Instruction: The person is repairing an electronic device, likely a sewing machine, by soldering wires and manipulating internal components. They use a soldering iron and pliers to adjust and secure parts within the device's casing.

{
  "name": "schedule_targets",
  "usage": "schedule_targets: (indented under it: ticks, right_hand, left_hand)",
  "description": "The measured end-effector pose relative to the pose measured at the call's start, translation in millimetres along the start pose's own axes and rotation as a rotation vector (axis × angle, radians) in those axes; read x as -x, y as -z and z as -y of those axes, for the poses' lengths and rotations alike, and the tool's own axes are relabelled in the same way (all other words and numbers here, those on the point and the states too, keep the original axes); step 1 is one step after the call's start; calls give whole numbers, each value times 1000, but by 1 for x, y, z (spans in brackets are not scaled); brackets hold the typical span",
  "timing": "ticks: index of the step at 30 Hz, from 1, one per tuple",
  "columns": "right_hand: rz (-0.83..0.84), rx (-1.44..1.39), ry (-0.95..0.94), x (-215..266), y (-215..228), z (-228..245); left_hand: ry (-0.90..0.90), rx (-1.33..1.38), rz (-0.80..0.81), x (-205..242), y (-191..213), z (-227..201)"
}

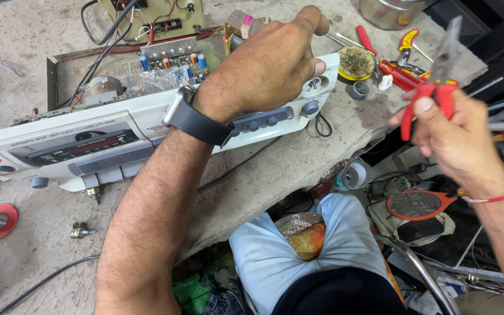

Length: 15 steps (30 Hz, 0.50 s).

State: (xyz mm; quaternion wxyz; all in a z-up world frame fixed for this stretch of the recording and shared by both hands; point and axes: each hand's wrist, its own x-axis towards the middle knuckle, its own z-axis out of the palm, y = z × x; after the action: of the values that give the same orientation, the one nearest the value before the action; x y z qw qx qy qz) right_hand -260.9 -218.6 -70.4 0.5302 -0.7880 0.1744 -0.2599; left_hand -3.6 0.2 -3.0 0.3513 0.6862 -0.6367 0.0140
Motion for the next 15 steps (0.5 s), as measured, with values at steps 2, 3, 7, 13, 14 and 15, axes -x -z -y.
schedule_targets:
  ticks: [2,3,7,13,14,15]
  right_hand:
    - [82,-260,-91,10,-9,-17]
    - [98,-349,-152,18,-16,-19]
    - [202,-443,-342,33,-45,0]
    - [538,-672,-521,45,-63,23]
    - [538,-679,-509,46,-66,23]
    - [534,-685,-499,47,-70,23]
  left_hand:
    - [-10,-10,-1,1,0,1]
    - [-18,-13,-11,0,0,1]
    - [-12,-7,-17,1,-2,2]
    - [-22,-30,-30,-1,-2,1]
    - [-24,-45,-36,-1,-2,1]
    - [-12,-30,-26,0,-2,1]
